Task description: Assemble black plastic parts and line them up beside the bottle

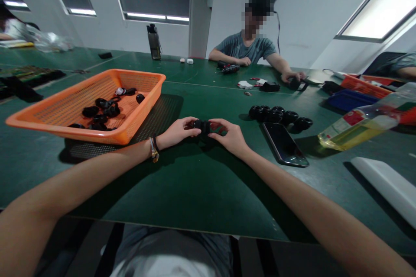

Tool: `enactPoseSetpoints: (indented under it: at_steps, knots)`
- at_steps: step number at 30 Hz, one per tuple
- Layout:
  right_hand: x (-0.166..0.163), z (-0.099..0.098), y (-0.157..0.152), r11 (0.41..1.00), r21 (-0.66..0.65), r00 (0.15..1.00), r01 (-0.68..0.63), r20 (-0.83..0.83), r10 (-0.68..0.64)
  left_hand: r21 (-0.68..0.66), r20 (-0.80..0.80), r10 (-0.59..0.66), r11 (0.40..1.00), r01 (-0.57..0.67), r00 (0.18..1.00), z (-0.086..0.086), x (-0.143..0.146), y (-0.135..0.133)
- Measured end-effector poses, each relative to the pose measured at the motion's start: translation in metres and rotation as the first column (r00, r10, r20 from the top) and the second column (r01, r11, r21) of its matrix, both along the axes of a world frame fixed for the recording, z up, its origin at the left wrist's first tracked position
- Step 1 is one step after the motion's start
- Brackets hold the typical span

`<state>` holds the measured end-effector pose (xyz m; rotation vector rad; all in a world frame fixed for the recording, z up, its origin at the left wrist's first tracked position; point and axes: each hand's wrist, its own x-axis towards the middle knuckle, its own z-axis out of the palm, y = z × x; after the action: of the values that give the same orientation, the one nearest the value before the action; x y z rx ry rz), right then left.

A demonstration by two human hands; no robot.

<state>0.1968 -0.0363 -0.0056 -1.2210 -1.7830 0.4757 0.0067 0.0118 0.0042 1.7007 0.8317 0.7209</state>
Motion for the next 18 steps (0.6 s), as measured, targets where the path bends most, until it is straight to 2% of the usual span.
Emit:
enactPoseSetpoints:
  at_steps: [18]
  knots:
    - [0.0005, 0.0006, -0.0003, 1.0, -0.018, 1.0, -0.012, 0.003, 0.012, 0.026, -0.026, 0.004, 1.0, -0.003, 1.0, -0.0022, -0.001, 0.0015]
